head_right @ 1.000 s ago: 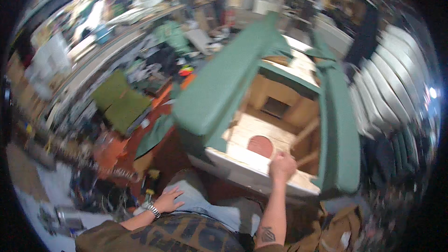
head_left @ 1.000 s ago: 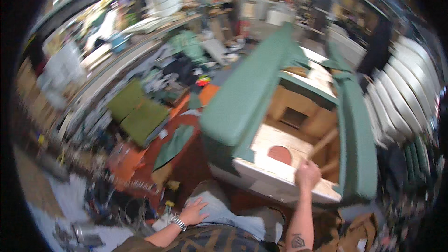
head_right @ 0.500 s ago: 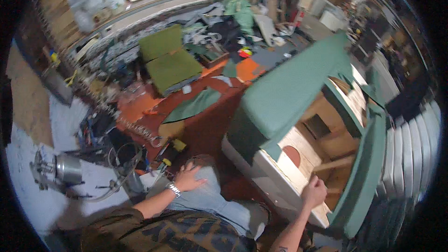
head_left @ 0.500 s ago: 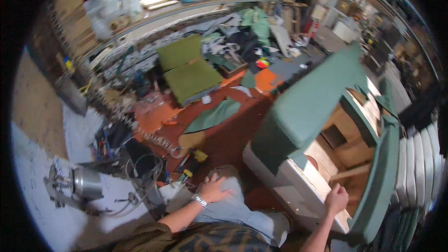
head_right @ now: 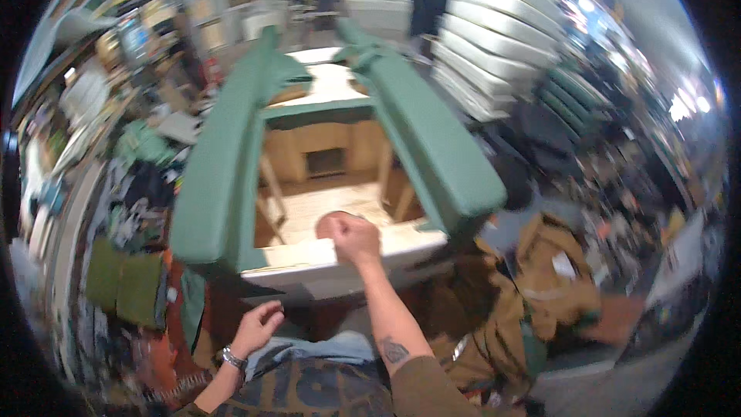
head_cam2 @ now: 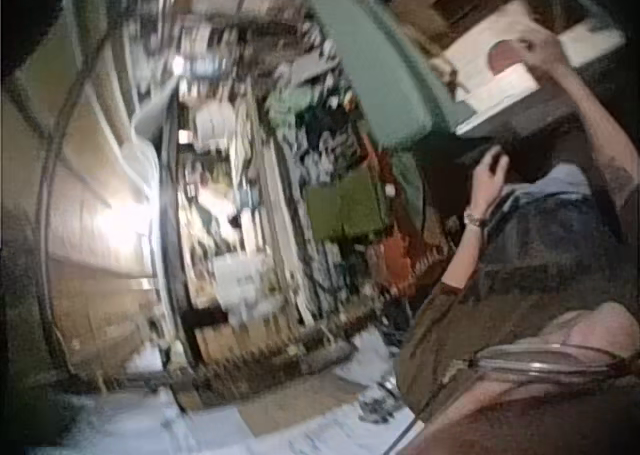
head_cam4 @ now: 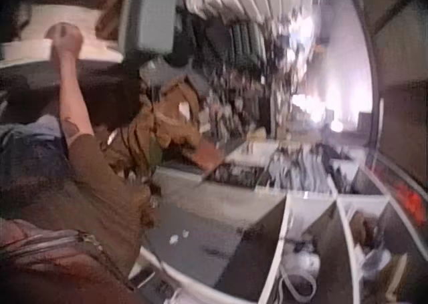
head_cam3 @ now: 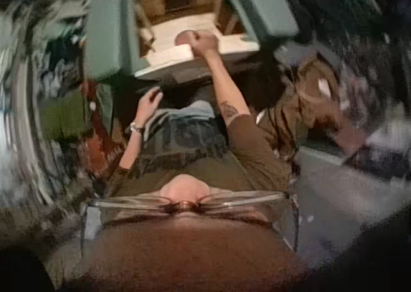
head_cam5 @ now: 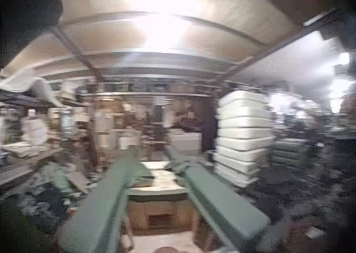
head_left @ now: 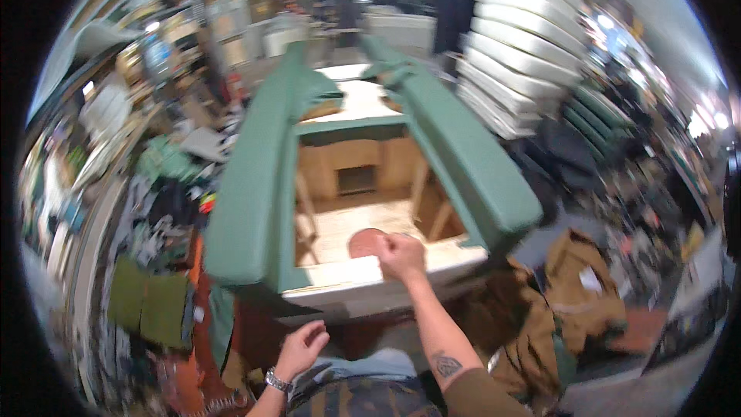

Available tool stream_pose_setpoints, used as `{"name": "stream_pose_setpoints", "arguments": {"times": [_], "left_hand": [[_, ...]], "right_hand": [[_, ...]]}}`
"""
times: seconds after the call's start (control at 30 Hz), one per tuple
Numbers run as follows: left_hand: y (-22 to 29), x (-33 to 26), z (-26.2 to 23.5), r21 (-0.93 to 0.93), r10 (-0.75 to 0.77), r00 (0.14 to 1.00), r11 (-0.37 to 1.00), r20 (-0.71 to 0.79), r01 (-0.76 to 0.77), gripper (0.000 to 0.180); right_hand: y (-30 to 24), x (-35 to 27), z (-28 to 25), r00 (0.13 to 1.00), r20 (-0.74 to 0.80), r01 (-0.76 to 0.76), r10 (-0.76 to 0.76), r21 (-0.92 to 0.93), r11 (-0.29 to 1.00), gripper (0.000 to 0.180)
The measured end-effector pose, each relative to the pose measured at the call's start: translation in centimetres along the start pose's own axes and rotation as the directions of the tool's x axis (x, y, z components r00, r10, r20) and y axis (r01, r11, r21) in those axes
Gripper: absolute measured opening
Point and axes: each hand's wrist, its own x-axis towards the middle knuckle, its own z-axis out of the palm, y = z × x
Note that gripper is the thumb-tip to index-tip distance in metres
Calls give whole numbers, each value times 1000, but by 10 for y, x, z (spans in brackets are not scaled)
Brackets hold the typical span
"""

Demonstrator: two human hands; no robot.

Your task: The person staples green upholstery fabric onto the wooden frame of a chair using a pneumatic staple gun. They repeatedly pull, smooth, and trim the fabric around the edges and corners to secure it in place.

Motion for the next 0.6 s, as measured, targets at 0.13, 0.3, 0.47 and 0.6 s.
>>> {"name": "stream_pose_setpoints", "arguments": {"times": [0.13,0.3,0.47,0.6], "left_hand": [[88,89,5,153,327,941,929,87,-337,39],[105,182,49,542,584,805,644,108,-540,47],[96,191,52,653,342,934,686,102,-323,61],[94,197,46,649,274,949,697,154,-306,61]], "right_hand": [[23,-29,-33,979,103,-200,174,623,756,26],[122,-204,-90,891,99,-435,443,466,771,28],[180,-434,-99,252,-9,-966,968,-60,251,51],[171,-554,-58,21,57,-999,998,29,19,46]]}}
